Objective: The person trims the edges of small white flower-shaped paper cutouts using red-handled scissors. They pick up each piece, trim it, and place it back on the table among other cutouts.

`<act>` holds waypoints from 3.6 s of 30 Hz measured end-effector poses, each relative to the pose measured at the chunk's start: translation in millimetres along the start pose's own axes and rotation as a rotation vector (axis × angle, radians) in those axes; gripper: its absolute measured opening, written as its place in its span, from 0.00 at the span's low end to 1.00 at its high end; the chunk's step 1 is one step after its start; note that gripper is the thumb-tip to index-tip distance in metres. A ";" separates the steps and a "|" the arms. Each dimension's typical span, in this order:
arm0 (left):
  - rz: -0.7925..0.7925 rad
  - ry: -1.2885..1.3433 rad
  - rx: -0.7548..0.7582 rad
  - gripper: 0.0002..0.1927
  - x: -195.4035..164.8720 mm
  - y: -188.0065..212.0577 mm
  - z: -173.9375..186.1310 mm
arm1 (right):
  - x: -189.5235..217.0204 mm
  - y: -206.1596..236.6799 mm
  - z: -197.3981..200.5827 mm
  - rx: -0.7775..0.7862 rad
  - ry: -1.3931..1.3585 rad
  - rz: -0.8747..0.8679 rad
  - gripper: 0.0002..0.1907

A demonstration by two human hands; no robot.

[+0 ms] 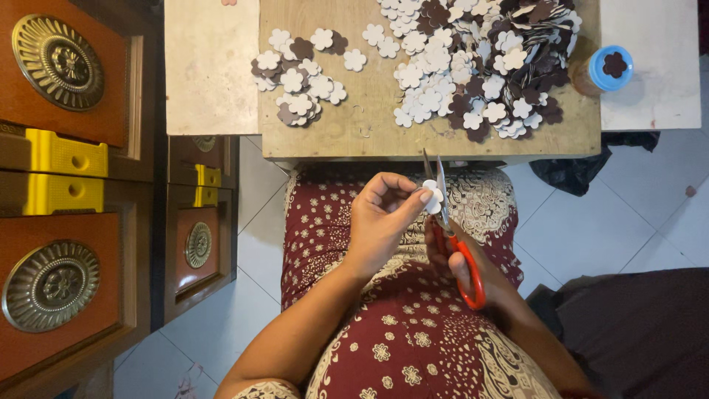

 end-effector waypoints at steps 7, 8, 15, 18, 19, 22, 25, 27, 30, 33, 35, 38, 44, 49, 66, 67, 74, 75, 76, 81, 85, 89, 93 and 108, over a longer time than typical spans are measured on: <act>-0.004 0.009 -0.010 0.09 4.1 2.0 -5.7 | -1.3 1.4 -0.9 -0.031 0.075 -0.025 0.51; -0.001 0.008 -0.010 0.09 4.1 1.8 -5.6 | -1.2 0.9 -0.9 -0.028 0.074 -0.021 0.51; 0.022 0.007 -0.017 0.09 5.1 3.4 -6.2 | -1.6 -1.1 -1.1 -0.058 0.135 -0.076 0.51; 0.012 0.007 -0.009 0.09 3.9 2.2 -6.9 | 5.2 -1.8 -0.9 -0.075 0.164 -0.034 0.50; 0.010 0.007 -0.010 0.10 3.3 2.0 -6.8 | 6.2 -1.8 -0.4 -0.080 0.188 -0.043 0.50; 0.006 -0.011 -0.010 0.10 0.1 0.7 -5.7 | 10.7 -1.9 2.0 -0.091 0.251 -0.054 0.49; 0.015 -0.031 -0.011 0.11 -3.4 0.3 -4.3 | 13.4 0.0 2.6 -0.084 0.235 -0.063 0.48; 0.022 -0.008 -0.009 0.14 -4.3 0.0 -4.5 | 9.7 0.2 2.0 -0.064 0.146 -0.101 0.49; 0.032 -0.008 -0.008 0.15 -4.9 0.0 -4.7 | 11.3 -0.8 3.8 -0.063 0.195 -0.093 0.48; 0.047 -0.085 -0.013 0.14 -7.0 1.7 -2.3 | 8.3 -0.4 5.3 -0.058 0.195 -0.103 0.49; 0.053 -0.076 0.003 0.13 -7.7 1.5 -1.2 | 8.7 0.8 6.8 -0.065 0.259 -0.088 0.49; 0.063 -0.104 0.015 0.12 -9.8 1.6 0.9 | 5.3 2.4 9.8 -0.072 0.308 -0.091 0.49; 0.087 -0.095 0.016 0.12 -11.5 1.1 5.0 | -8.7 4.4 13.8 -0.022 0.329 -0.094 0.48; 0.085 -0.117 0.033 0.12 -15.0 0.5 8.4 | -23.3 7.2 18.0 -0.003 0.406 -0.096 0.47; 0.039 -0.103 -0.028 0.11 -11.8 -4.2 18.2 | -22.0 1.7 25.3 -0.164 -0.145 -0.091 0.31; 0.039 -0.103 -0.023 0.10 -9.4 -4.4 17.1 | -19.4 -0.1 27.2 -0.210 -0.129 -0.091 0.28; 0.146 -0.170 -0.034 0.10 3.9 -1.6 12.5 | 7.8 -12.3 34.6 -0.402 -0.066 -0.027 0.17; 0.176 -0.198 -0.054 0.11 3.9 -0.8 14.4 | 11.8 -13.5 34.4 -0.393 -0.075 -0.004 0.17; 0.138 -0.184 -0.037 0.11 -0.5 -2.2 13.6 | 13.9 -15.1 33.7 -0.383 -0.064 -0.003 0.16; 0.083 -0.094 0.040 0.10 -9.1 -0.6 11.3 | 5.0 -9.5 29.1 -0.416 -0.035 -0.121 0.15; -0.089 -0.100 0.032 0.16 -14.6 1.5 5.2 | -0.3 -4.4 25.9 -0.407 -0.044 -0.101 0.15; -0.107 -0.125 -0.004 0.29 -12.6 1.9 11.1 | -8.8 2.6 22.0 -0.425 -0.128 -0.078 0.14; -0.042 0.019 0.006 0.32 0.0 3.1 13.4 | -13.9 7.9 20.5 -0.405 -0.102 -0.094 0.12; -0.046 -0.152 -0.044 0.18 2.9 4.1 24.6 | -24.5 11.3 15.3 -0.339 -0.062 -0.109 0.15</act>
Point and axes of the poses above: each hand's wrist, its own y-axis away from the middle knuckle, its own z-axis out of the back of the hand, x = y × z, the point moved 8 cm from there along -y, towards the middle knuckle, and after that the axes turned 15 degrees about x, right-handed, at the moved point
